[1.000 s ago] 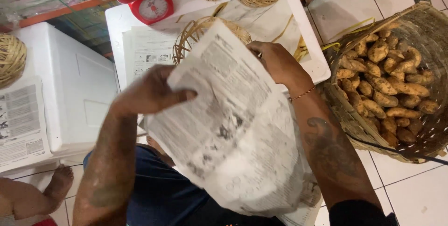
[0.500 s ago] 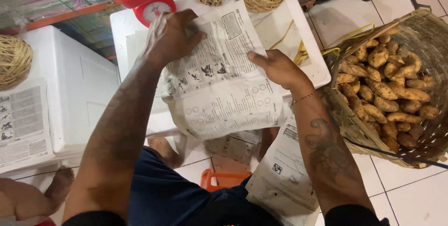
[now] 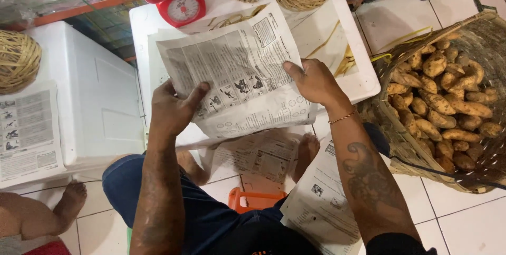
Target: Wrapping individual sweet potatoes in newspaper and placing them into a woven basket for packaging.
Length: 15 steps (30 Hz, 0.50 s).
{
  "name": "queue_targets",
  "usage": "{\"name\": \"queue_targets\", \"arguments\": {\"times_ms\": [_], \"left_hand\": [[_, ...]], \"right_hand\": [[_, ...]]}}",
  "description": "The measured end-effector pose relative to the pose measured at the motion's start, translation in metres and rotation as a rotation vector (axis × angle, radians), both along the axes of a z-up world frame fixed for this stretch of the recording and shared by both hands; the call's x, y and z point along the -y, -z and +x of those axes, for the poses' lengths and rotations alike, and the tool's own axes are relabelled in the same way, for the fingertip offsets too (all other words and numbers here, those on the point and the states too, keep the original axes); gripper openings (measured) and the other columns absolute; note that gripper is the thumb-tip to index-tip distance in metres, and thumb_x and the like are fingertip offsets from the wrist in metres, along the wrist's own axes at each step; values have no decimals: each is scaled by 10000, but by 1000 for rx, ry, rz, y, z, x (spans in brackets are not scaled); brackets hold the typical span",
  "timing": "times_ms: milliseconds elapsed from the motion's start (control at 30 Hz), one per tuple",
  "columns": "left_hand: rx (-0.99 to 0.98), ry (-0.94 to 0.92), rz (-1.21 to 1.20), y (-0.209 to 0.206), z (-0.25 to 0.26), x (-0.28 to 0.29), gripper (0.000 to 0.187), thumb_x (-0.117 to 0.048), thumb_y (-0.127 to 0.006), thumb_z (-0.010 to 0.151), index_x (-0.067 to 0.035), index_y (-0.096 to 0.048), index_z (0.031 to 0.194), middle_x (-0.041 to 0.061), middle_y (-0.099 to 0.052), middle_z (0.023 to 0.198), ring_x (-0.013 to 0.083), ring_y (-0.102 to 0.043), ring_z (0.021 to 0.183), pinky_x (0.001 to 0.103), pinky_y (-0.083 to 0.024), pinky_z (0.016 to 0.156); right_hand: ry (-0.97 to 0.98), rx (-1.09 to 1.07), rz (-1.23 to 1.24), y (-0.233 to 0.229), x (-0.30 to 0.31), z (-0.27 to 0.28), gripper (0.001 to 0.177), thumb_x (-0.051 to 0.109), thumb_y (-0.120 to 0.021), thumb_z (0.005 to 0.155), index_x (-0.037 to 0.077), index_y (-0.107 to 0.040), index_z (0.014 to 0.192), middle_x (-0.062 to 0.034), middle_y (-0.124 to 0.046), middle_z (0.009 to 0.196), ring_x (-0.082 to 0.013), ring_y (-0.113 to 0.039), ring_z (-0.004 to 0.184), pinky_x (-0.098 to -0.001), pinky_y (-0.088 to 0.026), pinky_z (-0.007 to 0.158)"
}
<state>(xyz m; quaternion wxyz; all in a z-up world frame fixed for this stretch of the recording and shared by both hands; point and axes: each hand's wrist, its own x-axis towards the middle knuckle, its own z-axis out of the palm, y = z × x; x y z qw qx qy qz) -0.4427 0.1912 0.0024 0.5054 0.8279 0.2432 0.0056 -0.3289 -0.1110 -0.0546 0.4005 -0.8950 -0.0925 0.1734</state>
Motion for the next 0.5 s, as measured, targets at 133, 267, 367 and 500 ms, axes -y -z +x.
{"name": "queue_targets", "arguments": {"times_ms": [133,267,367,500], "left_hand": [[319,184,31,-3,7,-7,266,-304,-867,866,-84,-759,970,163,-744,867,229,-731,913,423,-569,829],[585,373,58,20,19,-11,247,-241,-803,943,-19,-733,1023,191,-726,888,276,-708,887,469,-551,831],[653,398,126,30,21,-14,306,-245,-814,942,27,-702,1029,225,-708,866,373,-726,854,492,-554,787],[664,351,153,39,21,0,292,-250,-869,878,-27,-699,963,195,-717,805,408,-738,818,466,-564,728]], "right_hand": [[2,9,23,9,-3,-3,477,338,-536,1055,-52,-692,828,-277,-634,700,-404,-647,735,-511,-488,723],[21,12,62,23,-1,-4,455,338,-535,1062,-27,-700,847,-249,-659,728,-375,-665,781,-503,-504,760],[88,51,117,44,3,0,440,350,-542,1078,13,-715,855,-212,-673,735,-319,-671,789,-473,-518,762],[229,226,129,33,2,-12,479,399,-520,1109,28,-723,883,-221,-678,764,-385,-694,803,-481,-528,729]]}}
